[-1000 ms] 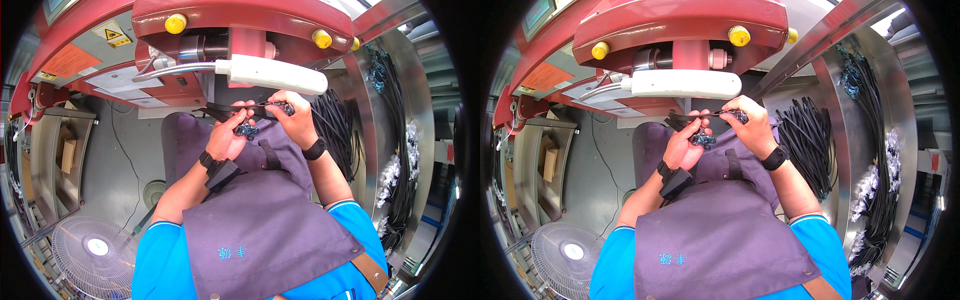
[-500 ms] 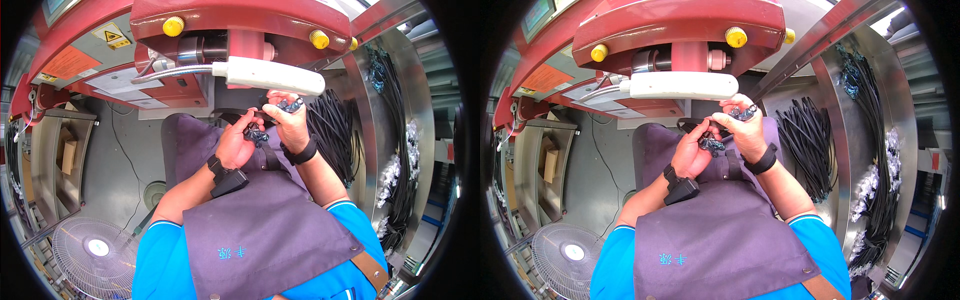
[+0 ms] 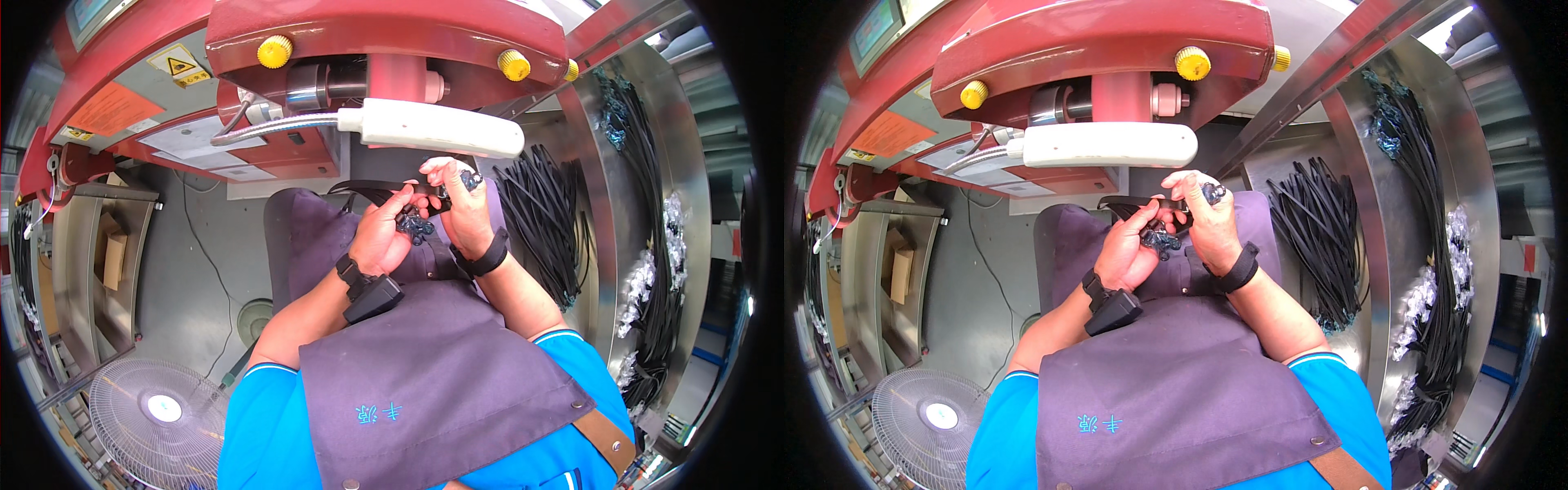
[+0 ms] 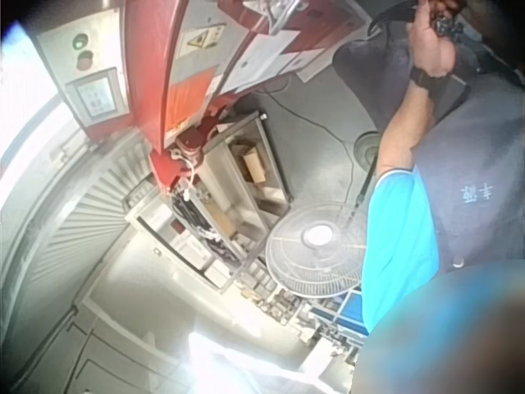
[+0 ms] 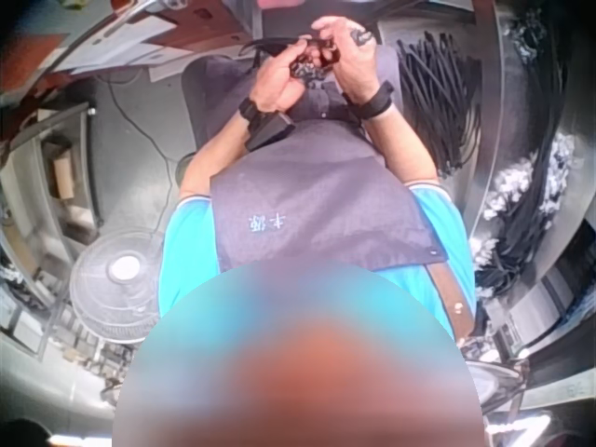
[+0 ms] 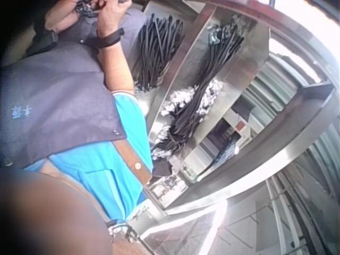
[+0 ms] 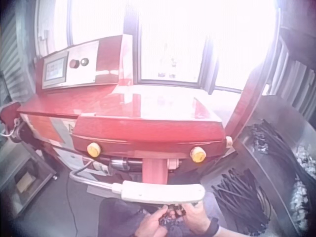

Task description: Assembling and organizing black electronic cables with connectors using a specialized workstation machine.

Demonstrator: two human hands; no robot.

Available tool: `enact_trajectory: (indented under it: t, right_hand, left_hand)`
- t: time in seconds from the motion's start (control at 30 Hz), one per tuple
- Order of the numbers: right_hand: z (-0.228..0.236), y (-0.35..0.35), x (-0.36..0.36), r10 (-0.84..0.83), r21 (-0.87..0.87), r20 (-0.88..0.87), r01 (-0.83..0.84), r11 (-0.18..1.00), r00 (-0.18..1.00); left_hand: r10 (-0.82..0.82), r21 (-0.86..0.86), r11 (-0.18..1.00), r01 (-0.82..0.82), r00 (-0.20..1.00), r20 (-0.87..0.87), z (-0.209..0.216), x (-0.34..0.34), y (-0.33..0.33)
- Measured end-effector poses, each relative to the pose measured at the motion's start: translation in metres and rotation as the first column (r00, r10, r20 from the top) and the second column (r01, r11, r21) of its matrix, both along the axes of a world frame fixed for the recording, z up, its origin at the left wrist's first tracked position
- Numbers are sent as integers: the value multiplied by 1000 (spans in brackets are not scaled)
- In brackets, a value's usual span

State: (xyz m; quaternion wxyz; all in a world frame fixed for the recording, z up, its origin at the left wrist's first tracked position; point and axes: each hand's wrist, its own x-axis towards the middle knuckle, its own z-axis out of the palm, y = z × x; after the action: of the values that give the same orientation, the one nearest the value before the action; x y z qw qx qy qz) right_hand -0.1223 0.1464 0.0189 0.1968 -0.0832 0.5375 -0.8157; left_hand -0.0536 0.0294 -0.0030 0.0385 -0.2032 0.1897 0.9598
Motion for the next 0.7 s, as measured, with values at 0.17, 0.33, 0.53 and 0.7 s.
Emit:
enact_trajectory:
  t: [0.17,0.33,0.53,0.7]
  right_hand:
    - [4,1,-13,-32,-181,66,44,982,997]
    - [11,55,-57,6,-281,135,33,959,991]
    - [30,44,-32,232,444,63,-236,864,971]
    - [-11,14,-4,508,569,-282,-284,772,814]
  left_hand:
    - [-90,6,996,90,987,135,11,3,-6]
    - [-92,59,995,85,987,135,2,9,-19]
    - [-23,-11,1000,23,1000,-18,0,4,-12]
    - [6,-67,998,-9,999,-45,-10,5,-1]
